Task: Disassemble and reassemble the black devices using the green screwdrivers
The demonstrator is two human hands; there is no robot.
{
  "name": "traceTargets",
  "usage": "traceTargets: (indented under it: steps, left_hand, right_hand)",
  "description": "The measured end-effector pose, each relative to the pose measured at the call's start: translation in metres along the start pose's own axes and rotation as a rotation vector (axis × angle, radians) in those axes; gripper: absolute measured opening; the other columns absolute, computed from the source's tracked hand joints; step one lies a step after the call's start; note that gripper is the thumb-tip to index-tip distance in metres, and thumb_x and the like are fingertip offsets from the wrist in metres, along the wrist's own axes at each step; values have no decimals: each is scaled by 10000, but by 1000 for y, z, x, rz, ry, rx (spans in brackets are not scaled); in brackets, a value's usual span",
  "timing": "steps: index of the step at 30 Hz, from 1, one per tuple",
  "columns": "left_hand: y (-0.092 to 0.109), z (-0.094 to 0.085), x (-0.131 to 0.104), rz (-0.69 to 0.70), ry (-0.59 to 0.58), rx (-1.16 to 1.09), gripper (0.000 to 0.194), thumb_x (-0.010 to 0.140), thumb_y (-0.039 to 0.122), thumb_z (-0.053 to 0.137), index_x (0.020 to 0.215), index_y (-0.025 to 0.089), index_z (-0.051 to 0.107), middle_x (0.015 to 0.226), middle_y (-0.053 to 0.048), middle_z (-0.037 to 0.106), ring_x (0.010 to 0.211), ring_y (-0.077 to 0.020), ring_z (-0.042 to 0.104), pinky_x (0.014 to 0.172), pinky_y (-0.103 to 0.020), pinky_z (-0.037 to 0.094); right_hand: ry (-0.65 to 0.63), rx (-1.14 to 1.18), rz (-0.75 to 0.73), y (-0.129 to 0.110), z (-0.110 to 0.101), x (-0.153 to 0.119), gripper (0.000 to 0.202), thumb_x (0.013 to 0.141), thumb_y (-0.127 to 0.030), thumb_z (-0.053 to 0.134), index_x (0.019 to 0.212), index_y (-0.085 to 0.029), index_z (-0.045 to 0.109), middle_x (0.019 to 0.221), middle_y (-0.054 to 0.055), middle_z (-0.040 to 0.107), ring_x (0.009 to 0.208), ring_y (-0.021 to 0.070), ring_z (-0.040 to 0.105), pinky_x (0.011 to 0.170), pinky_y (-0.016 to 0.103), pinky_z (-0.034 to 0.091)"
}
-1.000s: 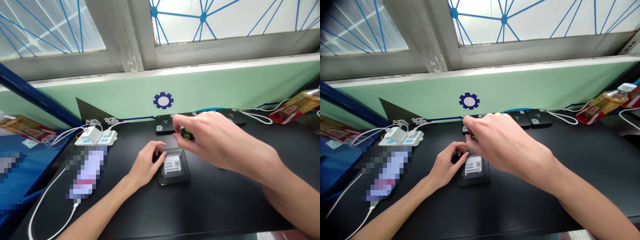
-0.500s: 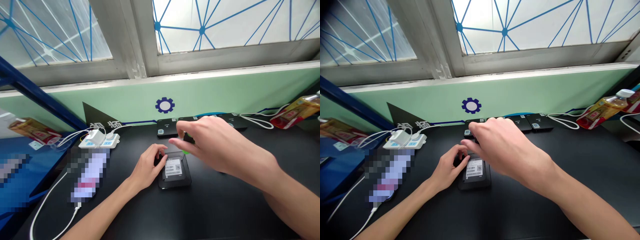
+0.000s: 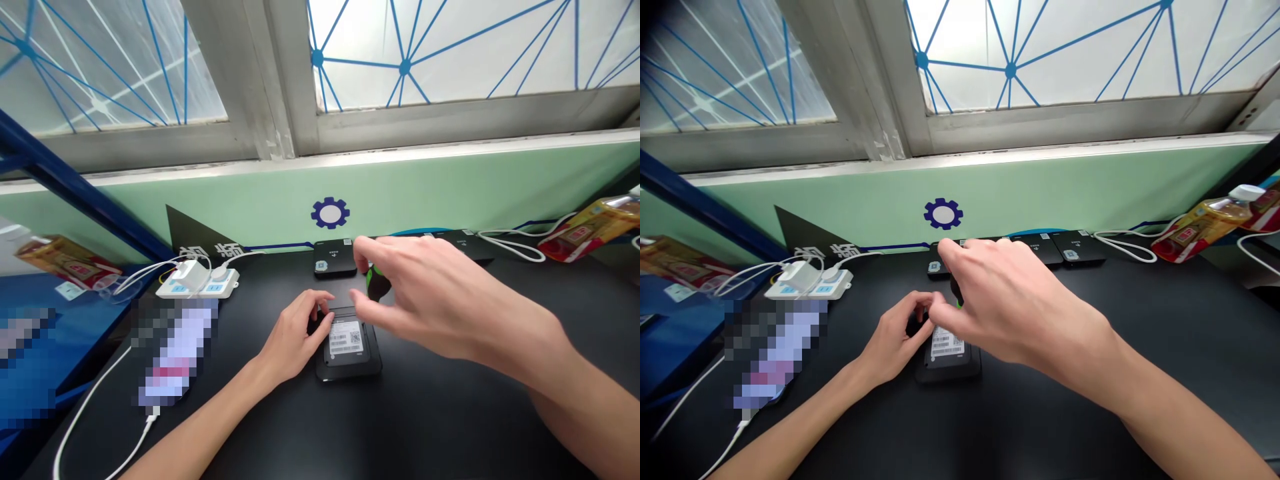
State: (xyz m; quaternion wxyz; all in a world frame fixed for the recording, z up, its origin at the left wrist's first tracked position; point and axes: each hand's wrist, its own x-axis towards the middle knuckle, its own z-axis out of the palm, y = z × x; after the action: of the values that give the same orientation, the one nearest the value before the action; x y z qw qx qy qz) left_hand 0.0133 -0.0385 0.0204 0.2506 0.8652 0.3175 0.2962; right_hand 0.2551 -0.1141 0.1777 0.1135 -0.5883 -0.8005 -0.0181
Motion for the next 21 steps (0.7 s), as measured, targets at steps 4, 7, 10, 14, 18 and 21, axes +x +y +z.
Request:
traceTargets:
  steps: [4, 7, 10, 14, 18, 21]
  left_hand:
    - [0, 0, 0, -9, -7, 1, 197, 1134, 282, 588, 1326, 259, 630, 1049, -14, 714, 856, -186, 667, 743, -294, 543]
    - [0, 0, 1, 3, -8, 4, 194, 1129, 274, 595, 1319, 255, 630, 1043, -12, 708, 857, -186, 659, 769, -301, 547]
    - [1, 0, 2, 15, -10, 3, 181, 1132, 262, 595, 1310, 254, 623, 1031, -5, 695, 860, -182, 654, 803, -307, 549]
    - [1, -1, 2, 22, -38, 8, 113, 1149, 273, 581, 1237, 247, 647, 1040, -10, 673, 894, -184, 655, 824, -311, 542]
    - [0, -1, 2, 28, -46, 19, 100, 1152, 276, 580, 1206, 244, 658, 1026, -15, 659, 902, -191, 654, 832, -316, 545]
    - [1, -1, 2, 30, -44, 21, 116, 1155, 273, 567, 1216, 244, 662, 1027, -19, 660, 904, -196, 660, 836, -317, 553]
  right_hand:
    - [-9, 14, -15, 0, 0, 1, 173, 1099, -317, 548, 958, -265, 463, 725, -50, 550, 615, 186, 410, 645, 349, 315]
    - [10, 30, -1, -2, 0, 2, 206, 1061, -348, 582, 926, -260, 453, 822, -32, 576, 627, 171, 396, 663, 346, 339]
    - [3, -6, 18, -2, 2, 3, 323, 1139, -452, 537, 893, -263, 448, 734, -41, 549, 615, 181, 403, 623, 353, 286]
    - [-17, 11, 0, 2, 1, 1, 208, 1061, -263, 554, 909, -266, 412, 712, -60, 532, 603, 175, 391, 635, 361, 297]
    - [-21, 31, 10, 6, -2, -4, 279, 1117, -433, 556, 926, -265, 442, 735, -45, 558, 649, 187, 454, 639, 354, 308]
    - [-30, 23, -29, 7, -3, -4, 204, 1108, -326, 552, 941, -261, 455, 743, -47, 565, 642, 182, 441, 633, 356, 297]
